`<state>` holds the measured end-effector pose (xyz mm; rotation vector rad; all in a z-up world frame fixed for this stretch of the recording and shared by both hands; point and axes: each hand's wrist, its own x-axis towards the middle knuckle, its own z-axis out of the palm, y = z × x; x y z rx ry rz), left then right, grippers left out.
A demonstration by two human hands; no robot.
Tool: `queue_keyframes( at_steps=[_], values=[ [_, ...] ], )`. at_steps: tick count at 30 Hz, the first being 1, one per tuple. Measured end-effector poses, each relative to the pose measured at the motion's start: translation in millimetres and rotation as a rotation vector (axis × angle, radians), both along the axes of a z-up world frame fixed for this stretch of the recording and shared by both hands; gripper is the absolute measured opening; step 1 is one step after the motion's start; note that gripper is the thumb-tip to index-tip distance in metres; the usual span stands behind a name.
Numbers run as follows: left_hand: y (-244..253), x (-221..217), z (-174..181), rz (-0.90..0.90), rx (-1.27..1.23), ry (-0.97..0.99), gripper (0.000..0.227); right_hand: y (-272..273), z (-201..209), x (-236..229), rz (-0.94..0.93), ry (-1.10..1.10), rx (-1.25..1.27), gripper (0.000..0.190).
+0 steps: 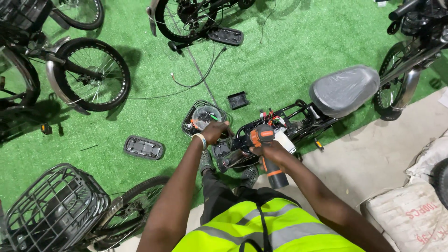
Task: The person works on the central frame of an electric bicycle, handling wires and components within the battery compartment. They use a cordless drill to secure parts inside the frame and organize the wiring harness. The person also handles a plastic basket containing tools and parts during the process.
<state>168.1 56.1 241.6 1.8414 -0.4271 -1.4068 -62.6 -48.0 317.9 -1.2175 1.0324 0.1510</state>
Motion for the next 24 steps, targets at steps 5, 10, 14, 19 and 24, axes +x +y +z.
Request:
queue_keyframes(
  at_steps=[5, 10, 14, 19, 24],
  values=[
    [14.4, -18.5, 23.4, -0.039, -0.307, -0.188, 0.014, 4.1, -10.0, -20.5, 0.055, -0.172, 0.002, 0.028],
    [0.7, -23.2, 46.6, 0.189, -0.296, -0.004, 0.029, -0.1, 12.7, -6.1, 0.163, -0.351, -0.234, 0.021],
    [-9.8, -16.4, 74.1, 0.467, -0.440, 0.423, 0.039, 14.0, 87.4, 21.9, 0.284, -0.434, -0.391, 0.021],
    [-7.4, 16.6, 74.1, 0.599, -0.636, 0.752, 0.013, 32.8, 97.5, 66.1, 0.002, -0.481, -0.118, 0.028],
    [8.9, 84.5, 70.5, 0.538, -0.721, 0.791, 0.011, 51.3, 98.1, 127.2, -0.272, -0.574, 0.006, 0.038]
  ],
)
